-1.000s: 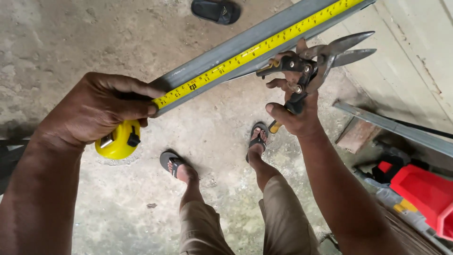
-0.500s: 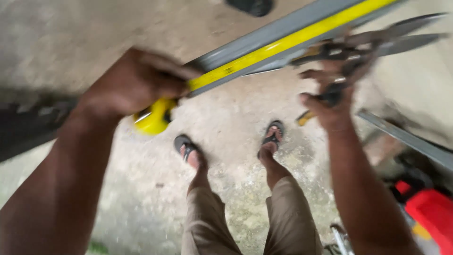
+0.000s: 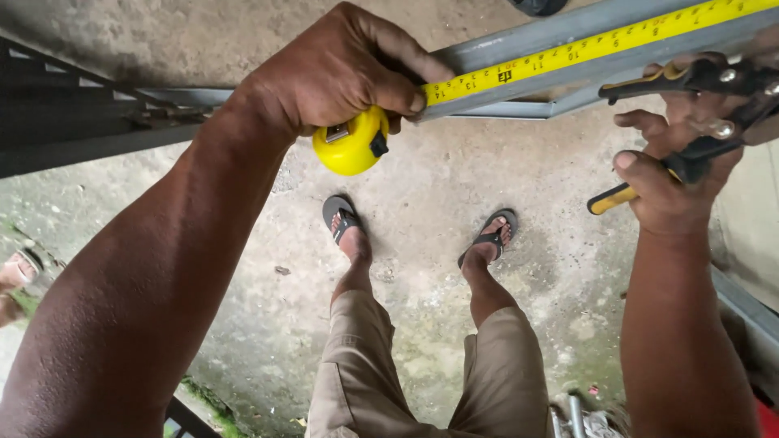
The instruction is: The person measures a metal frame using a yellow tape measure and marks a spot with tin snips. They then use the tin snips to cut the metal frame at the marked location.
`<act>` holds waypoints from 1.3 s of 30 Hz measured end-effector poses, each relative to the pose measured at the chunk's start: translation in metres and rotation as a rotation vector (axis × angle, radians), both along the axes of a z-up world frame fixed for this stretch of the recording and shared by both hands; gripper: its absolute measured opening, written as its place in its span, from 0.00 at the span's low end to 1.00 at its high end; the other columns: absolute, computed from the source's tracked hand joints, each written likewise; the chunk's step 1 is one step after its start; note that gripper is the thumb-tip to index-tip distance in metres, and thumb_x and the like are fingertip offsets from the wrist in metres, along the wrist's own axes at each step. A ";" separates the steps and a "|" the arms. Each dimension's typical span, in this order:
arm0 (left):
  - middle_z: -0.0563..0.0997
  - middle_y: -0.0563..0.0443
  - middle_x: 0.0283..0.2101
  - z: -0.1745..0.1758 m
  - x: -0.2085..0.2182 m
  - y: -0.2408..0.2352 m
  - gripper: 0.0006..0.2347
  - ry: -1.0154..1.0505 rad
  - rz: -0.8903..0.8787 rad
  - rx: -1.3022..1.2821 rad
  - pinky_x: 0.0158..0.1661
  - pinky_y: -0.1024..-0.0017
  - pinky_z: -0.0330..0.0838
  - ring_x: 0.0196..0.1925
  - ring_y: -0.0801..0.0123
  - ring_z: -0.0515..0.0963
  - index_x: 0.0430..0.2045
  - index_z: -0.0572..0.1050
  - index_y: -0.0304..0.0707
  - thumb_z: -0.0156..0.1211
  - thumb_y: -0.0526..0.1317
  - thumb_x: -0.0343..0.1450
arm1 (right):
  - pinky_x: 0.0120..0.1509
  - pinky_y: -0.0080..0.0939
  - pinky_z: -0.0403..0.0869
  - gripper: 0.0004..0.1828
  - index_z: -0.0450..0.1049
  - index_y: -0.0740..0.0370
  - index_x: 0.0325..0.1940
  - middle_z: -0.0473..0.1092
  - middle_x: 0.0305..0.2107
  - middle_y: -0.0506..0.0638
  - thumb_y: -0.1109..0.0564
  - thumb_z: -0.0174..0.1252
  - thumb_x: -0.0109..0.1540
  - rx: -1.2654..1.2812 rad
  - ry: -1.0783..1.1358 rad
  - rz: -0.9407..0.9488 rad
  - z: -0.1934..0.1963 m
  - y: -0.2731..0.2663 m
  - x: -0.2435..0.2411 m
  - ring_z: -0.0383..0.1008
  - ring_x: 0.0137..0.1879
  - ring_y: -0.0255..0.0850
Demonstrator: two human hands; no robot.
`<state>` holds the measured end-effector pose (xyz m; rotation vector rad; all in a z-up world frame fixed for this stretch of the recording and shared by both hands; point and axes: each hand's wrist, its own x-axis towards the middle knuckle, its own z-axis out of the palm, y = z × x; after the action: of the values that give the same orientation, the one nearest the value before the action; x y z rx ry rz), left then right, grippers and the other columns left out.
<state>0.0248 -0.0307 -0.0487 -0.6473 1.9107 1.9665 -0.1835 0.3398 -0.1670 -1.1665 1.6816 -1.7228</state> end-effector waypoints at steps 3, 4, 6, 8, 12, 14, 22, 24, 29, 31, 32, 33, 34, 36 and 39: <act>0.90 0.51 0.37 0.001 0.002 0.000 0.14 -0.057 0.048 0.010 0.31 0.83 0.84 0.25 0.77 0.85 0.42 0.86 0.44 0.68 0.31 0.64 | 0.74 0.72 0.66 0.57 0.46 0.41 0.82 0.44 0.80 0.60 0.90 0.42 0.59 -0.055 -0.081 0.037 -0.001 0.003 0.000 0.47 0.86 0.64; 0.90 0.51 0.37 0.002 0.002 -0.001 0.14 -0.058 0.051 0.012 0.31 0.83 0.84 0.25 0.77 0.85 0.42 0.86 0.44 0.68 0.31 0.64 | 0.74 0.72 0.66 0.57 0.46 0.41 0.82 0.44 0.80 0.60 0.90 0.42 0.59 -0.054 -0.083 0.040 -0.005 0.012 0.007 0.47 0.86 0.64; 0.91 0.52 0.38 0.004 0.002 -0.003 0.13 -0.054 0.035 0.007 0.31 0.84 0.85 0.26 0.78 0.85 0.42 0.86 0.45 0.68 0.31 0.65 | 0.76 0.67 0.71 0.53 0.53 0.38 0.75 0.54 0.66 0.46 0.84 0.53 0.56 -0.010 -0.113 -0.081 -0.013 0.031 0.020 0.54 0.75 0.43; 0.91 0.54 0.38 0.005 -0.001 -0.004 0.14 -0.073 0.035 0.010 0.31 0.84 0.85 0.25 0.79 0.85 0.42 0.86 0.46 0.68 0.31 0.64 | 0.73 0.63 0.74 0.43 0.55 0.46 0.67 0.54 0.67 0.53 0.75 0.59 0.54 0.082 -0.032 -0.070 -0.011 0.034 0.045 0.56 0.77 0.51; 0.91 0.57 0.38 0.011 -0.008 -0.003 0.14 -0.091 0.005 -0.013 0.31 0.85 0.84 0.26 0.81 0.85 0.41 0.87 0.49 0.67 0.32 0.63 | 0.73 0.50 0.71 0.41 0.55 0.49 0.75 0.56 0.71 0.54 0.47 0.65 0.62 0.291 -0.079 0.021 0.003 0.019 0.113 0.61 0.76 0.49; 0.91 0.58 0.38 0.011 -0.012 -0.003 0.15 -0.117 -0.002 -0.023 0.30 0.85 0.84 0.26 0.82 0.84 0.42 0.87 0.50 0.67 0.33 0.63 | 0.82 0.58 0.59 0.31 0.61 0.51 0.68 0.62 0.68 0.52 0.50 0.64 0.63 0.261 0.012 0.049 0.000 0.004 0.138 0.61 0.77 0.49; 0.89 0.58 0.39 -0.002 -0.020 -0.002 0.14 -0.055 -0.034 -0.060 0.31 0.84 0.86 0.30 0.82 0.86 0.45 0.85 0.50 0.68 0.35 0.65 | 0.82 0.53 0.62 0.49 0.43 0.65 0.82 0.58 0.72 0.62 0.55 0.63 0.64 0.328 -0.151 0.108 -0.034 -0.034 0.167 0.58 0.80 0.53; 0.89 0.55 0.38 -0.004 -0.020 -0.001 0.14 -0.047 -0.020 -0.005 0.30 0.86 0.85 0.28 0.81 0.84 0.44 0.85 0.47 0.67 0.33 0.65 | 0.70 0.47 0.69 0.47 0.49 0.56 0.81 0.53 0.75 0.56 0.56 0.64 0.63 0.305 -0.149 0.059 -0.038 -0.038 0.162 0.63 0.72 0.46; 0.91 0.59 0.40 0.010 -0.018 0.002 0.14 -0.119 -0.041 -0.073 0.30 0.86 0.85 0.28 0.84 0.85 0.43 0.86 0.51 0.67 0.35 0.64 | 0.72 0.44 0.71 0.55 0.39 0.62 0.84 0.57 0.71 0.57 0.53 0.66 0.62 0.165 -0.157 0.007 -0.019 -0.055 0.139 0.62 0.77 0.50; 0.91 0.58 0.40 0.011 -0.015 0.002 0.14 -0.091 -0.049 -0.081 0.30 0.87 0.84 0.26 0.84 0.85 0.42 0.86 0.51 0.68 0.35 0.64 | 0.73 0.44 0.73 0.55 0.40 0.67 0.83 0.58 0.69 0.62 0.52 0.65 0.61 0.092 -0.063 -0.013 -0.008 -0.062 0.130 0.60 0.78 0.53; 0.91 0.61 0.41 0.012 -0.016 0.003 0.13 -0.111 -0.055 -0.113 0.30 0.87 0.82 0.27 0.85 0.85 0.42 0.86 0.51 0.69 0.36 0.64 | 0.81 0.57 0.62 0.38 0.55 0.65 0.71 0.59 0.68 0.63 0.50 0.63 0.62 0.130 0.100 -0.011 0.001 -0.063 0.125 0.57 0.79 0.55; 0.91 0.63 0.42 0.013 -0.016 0.004 0.13 -0.131 -0.061 -0.146 0.29 0.88 0.80 0.27 0.86 0.85 0.42 0.86 0.51 0.71 0.38 0.64 | 0.88 0.70 0.51 0.24 0.70 0.64 0.58 0.60 0.68 0.63 0.48 0.61 0.63 0.170 0.262 -0.009 0.010 -0.064 0.119 0.55 0.80 0.57; 0.91 0.63 0.42 0.015 -0.010 0.002 0.13 -0.108 -0.081 -0.134 0.29 0.88 0.80 0.27 0.86 0.85 0.42 0.86 0.51 0.71 0.38 0.64 | 0.88 0.70 0.51 0.24 0.70 0.64 0.58 0.60 0.68 0.63 0.48 0.61 0.63 0.186 0.281 -0.029 -0.003 -0.058 0.128 0.55 0.80 0.57; 0.89 0.58 0.35 0.014 -0.011 0.003 0.15 -0.019 -0.124 -0.239 0.25 0.77 0.76 0.25 0.80 0.80 0.43 0.87 0.44 0.63 0.34 0.63 | 0.79 0.47 0.62 0.33 0.70 0.64 0.63 0.67 0.63 0.57 0.45 0.67 0.59 0.356 -0.103 -0.142 -0.030 -0.038 0.132 0.67 0.71 0.48; 0.90 0.50 0.37 0.021 -0.012 0.009 0.15 -0.141 -0.068 -0.129 0.30 0.80 0.80 0.25 0.75 0.83 0.45 0.86 0.37 0.71 0.29 0.64 | 0.83 0.44 0.63 0.40 0.60 0.63 0.73 0.54 0.76 0.56 0.50 0.67 0.61 0.205 -0.175 -0.105 -0.003 -0.055 0.140 0.59 0.81 0.47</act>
<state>0.0127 -0.0220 -0.0281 -0.7251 1.9581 1.7194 -0.0438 0.2847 -0.1700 -0.8244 1.7884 -1.6164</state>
